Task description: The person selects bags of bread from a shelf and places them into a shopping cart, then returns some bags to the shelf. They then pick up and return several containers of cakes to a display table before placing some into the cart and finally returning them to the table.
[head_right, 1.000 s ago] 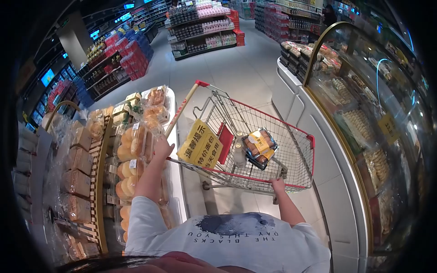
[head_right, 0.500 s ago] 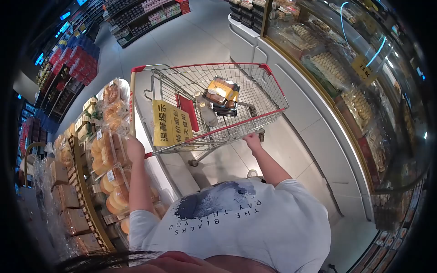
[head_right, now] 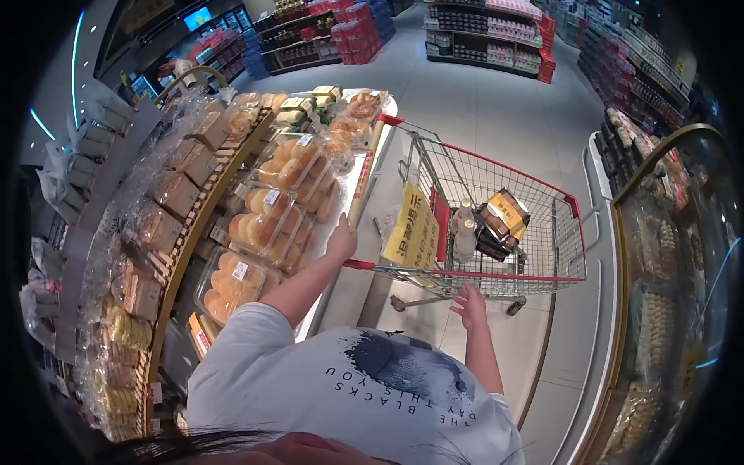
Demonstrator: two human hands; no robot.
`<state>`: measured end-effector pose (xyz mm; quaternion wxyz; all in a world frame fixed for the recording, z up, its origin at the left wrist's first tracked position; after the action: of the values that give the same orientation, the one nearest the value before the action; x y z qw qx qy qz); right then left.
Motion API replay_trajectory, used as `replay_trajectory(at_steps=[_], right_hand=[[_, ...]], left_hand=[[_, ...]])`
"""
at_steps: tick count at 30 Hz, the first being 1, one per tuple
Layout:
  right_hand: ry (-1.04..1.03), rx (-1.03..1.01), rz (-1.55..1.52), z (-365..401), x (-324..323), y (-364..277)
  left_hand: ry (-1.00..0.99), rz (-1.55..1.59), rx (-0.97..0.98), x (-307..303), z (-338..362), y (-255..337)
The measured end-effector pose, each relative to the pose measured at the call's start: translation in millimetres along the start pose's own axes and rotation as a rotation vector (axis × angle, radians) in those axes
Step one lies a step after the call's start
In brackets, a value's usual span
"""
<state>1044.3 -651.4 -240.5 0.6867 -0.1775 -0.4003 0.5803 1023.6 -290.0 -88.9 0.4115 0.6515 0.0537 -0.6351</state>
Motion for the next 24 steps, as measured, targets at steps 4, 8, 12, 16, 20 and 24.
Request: replay_trajectory(at_steps=[4, 8, 12, 16, 20, 24], right_hand=[[-0.093, -0.021, 0.112, -3.4, 14.7, -5.9], [-0.119, -0.03, 0.117, -5.5, 2.9, -16.4], [-0.108, -0.055, 0.036, -37.9, -41.7, -20.1], [-0.009, -0.096, 0.081, -34.9, -78.2, -48.4], [0.263, -0.249, 0.302, -16.1, -114.4, -93.8], [0.423, -0.649, 0.521, 38.1, -124.4, -145.9]], left_hand=[[0.061, 0.169, 0.032, 22.2, 38.7, 5.8], [-0.05, 0.294, 0.014, 36.0, 86.7, 30.0], [-0.158, 0.357, 0.05, 53.4, 122.2, 55.9], [-0.219, 0.253, 0.172, 84.1, 150.2, 73.2], [-0.481, 0.224, 0.282, 68.4, 160.7, 97.1], [-0.067, -0.076, 0.559, 23.8, 123.2, 108.4]])
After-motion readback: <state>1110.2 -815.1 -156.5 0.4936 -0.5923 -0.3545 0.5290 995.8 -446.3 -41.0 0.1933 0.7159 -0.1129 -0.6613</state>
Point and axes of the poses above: each hand's wrist, its own z-axis away from the middle knuckle, its own x-axis out of the palm, y = z × x, the point moved 5 cm from there along -z, towards the middle knuckle, and after that the axes turned 1 degree about -x, right-handed, at the moved point
